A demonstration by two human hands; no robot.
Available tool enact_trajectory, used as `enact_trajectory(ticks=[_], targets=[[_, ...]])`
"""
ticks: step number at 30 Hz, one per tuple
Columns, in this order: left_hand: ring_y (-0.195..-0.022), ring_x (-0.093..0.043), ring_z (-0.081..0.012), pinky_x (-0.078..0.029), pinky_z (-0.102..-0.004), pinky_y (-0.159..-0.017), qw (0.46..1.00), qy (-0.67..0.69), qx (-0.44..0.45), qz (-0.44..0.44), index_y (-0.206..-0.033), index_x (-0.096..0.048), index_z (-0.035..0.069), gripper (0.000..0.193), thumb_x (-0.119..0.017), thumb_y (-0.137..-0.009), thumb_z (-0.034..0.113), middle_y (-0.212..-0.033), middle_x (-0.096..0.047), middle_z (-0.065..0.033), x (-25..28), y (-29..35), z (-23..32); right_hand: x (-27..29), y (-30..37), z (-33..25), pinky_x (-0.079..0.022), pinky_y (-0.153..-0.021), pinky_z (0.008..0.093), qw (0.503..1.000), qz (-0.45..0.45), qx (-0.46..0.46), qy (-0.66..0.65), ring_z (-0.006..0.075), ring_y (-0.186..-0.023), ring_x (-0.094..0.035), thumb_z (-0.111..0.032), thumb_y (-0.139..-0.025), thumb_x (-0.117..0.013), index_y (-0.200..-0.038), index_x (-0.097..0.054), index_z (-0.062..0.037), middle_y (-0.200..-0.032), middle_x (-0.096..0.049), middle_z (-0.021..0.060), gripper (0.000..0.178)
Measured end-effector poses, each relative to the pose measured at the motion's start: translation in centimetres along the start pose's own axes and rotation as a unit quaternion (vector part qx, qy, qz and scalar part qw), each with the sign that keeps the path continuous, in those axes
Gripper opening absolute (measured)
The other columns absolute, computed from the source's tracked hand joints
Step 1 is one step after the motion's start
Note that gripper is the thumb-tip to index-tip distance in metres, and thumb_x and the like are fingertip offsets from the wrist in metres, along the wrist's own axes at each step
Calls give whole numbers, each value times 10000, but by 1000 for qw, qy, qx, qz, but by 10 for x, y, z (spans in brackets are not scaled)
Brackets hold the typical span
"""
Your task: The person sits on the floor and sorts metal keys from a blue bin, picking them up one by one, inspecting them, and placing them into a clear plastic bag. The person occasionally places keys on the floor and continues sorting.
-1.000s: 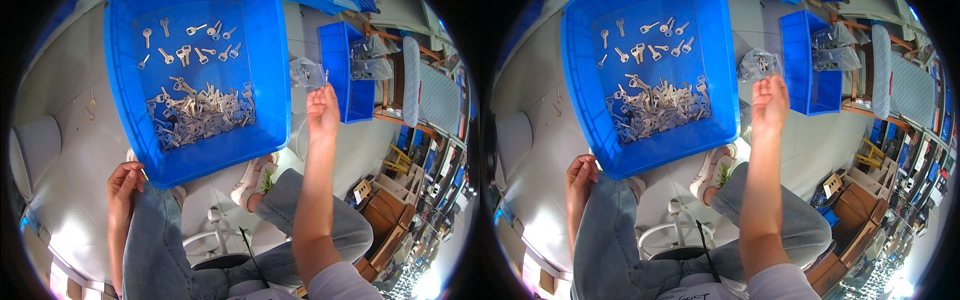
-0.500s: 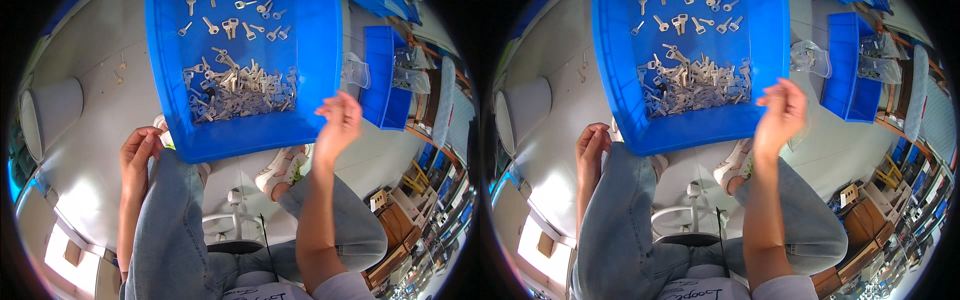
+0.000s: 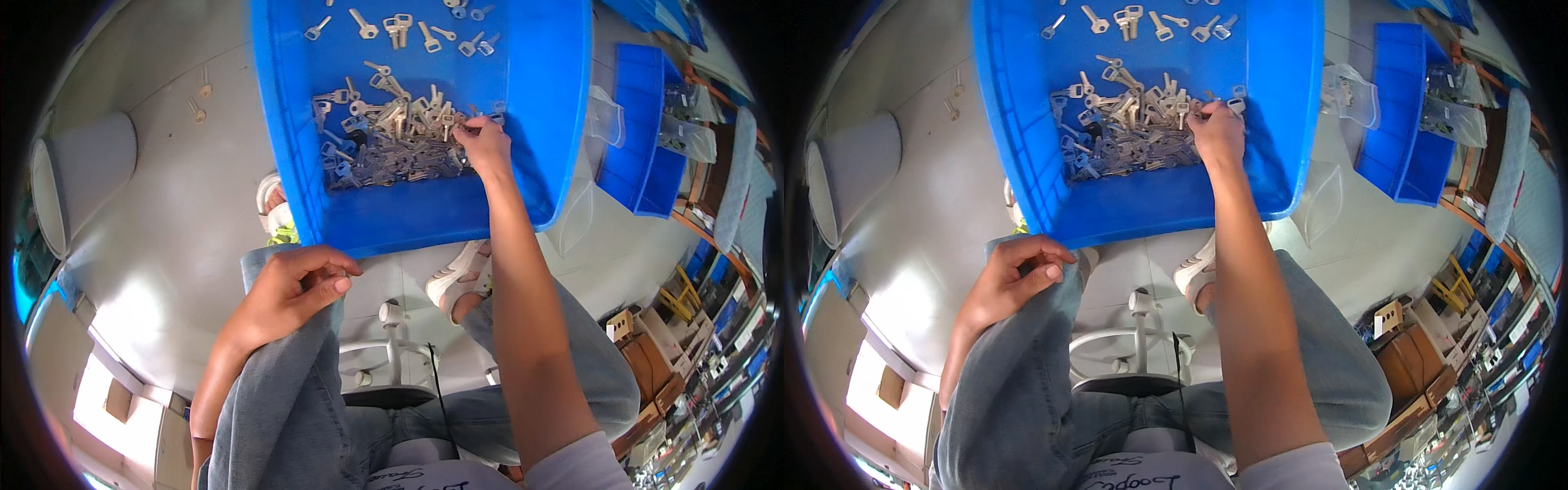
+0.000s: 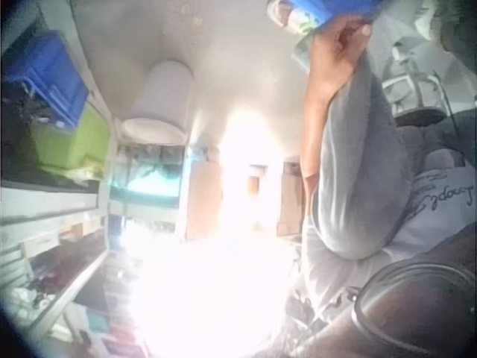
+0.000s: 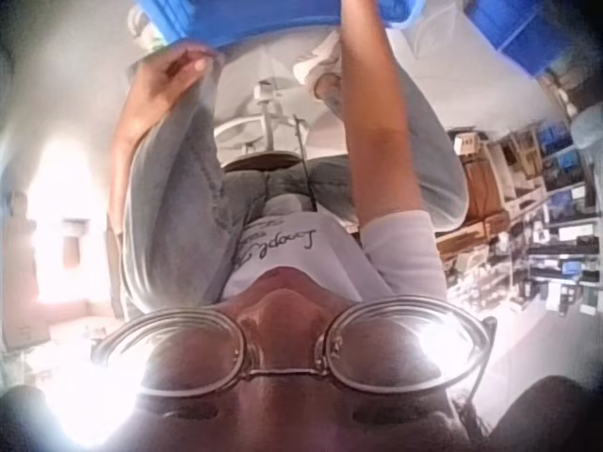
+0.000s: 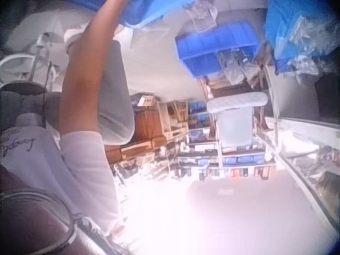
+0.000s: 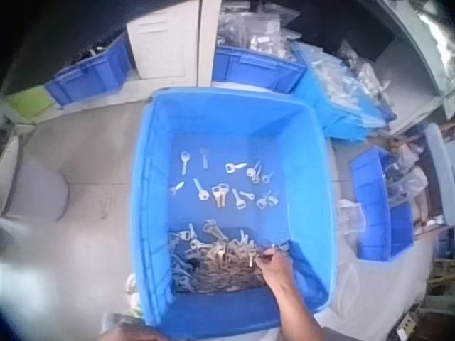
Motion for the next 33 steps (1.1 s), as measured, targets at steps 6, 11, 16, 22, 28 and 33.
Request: enact_trajectory(ticks=[6, 11, 16, 22, 28, 33], targets=[[-735, -501, -90, -406, -250, -661, 1000, 12, -4, 6, -950, -599, 1, 199, -581, -840, 165, -830, -584, -43, 3, 1, -1, -3, 1, -25, -479, -766, 400, 993, -4, -38, 109, 328, -932, -560, -347, -661, -719, -1064, -447, -33, -1072, -512, 180, 579], [-587, -402, -38, -353, -213, -521, 997, 12, -68, 32, -953, -588, 1, 177, -572, -850, 144, -713, -542, -1, 3, 2, -5, 5, 14, -47, -480, -671, 393, 989, 104, 47, 97, 308, -825, -591, -220, -702, -673, -894, -562, -73, -936, -577, 119, 265], [-783, -530, -99, -423, -249, -704, 999, 38, -23, 19, -963, -598, 2, 200, -570, -847, 163, -866, -607, -54, 5, 2, -5, -20, 11, -77, -463, -620, 397, 975, 112, 180, -60, 288, -748, -593, -156, -731, -627, -797, -603, -95, -824, -585, 87, 94], [-583, -406, -39, -354, -212, -517, 995, 31, -79, 45, -944, -579, 11, 161, -567, -849, 141, -723, -555, -8, 8, 2, -7, -38, 6, -116, -474, -626, 391, 970, 153, 190, -1, 291, -783, -583, -133, -691, -658, -806, -586, -90, -855, -576, 92, 143], [-793, -535, -90, -423, -240, -706, 998, 58, -33, 16, -975, -582, 1, 173, -549, -859, 125, -879, -602, -54, 11, 2, -5, -44, -1, -120, -482, -629, 379, 971, 153, 182, 27, 284, -790, -580, -118, -669, -665, -782, -569, -86, -844, -570, 85, 152], [-796, -536, -91, -423, -241, -710, 997, 69, -36, 9, -979, -577, 2, 186, -553, -860, 143, -869, -596, -48, 12, 3, -5, -39, 2, -118, -483, -637, 377, 950, 174, 252, 55, 278, -769, -582, -123, -679, -644, -775, -597, -80, -817, -584, 83, 115]])
Point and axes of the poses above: each hand's wrist, its own y-axis away from the middle knuckle, its own x-axis out of the back of the hand, z = x × y, the point moved 3 cm from there along -y, towards the middle knuckle
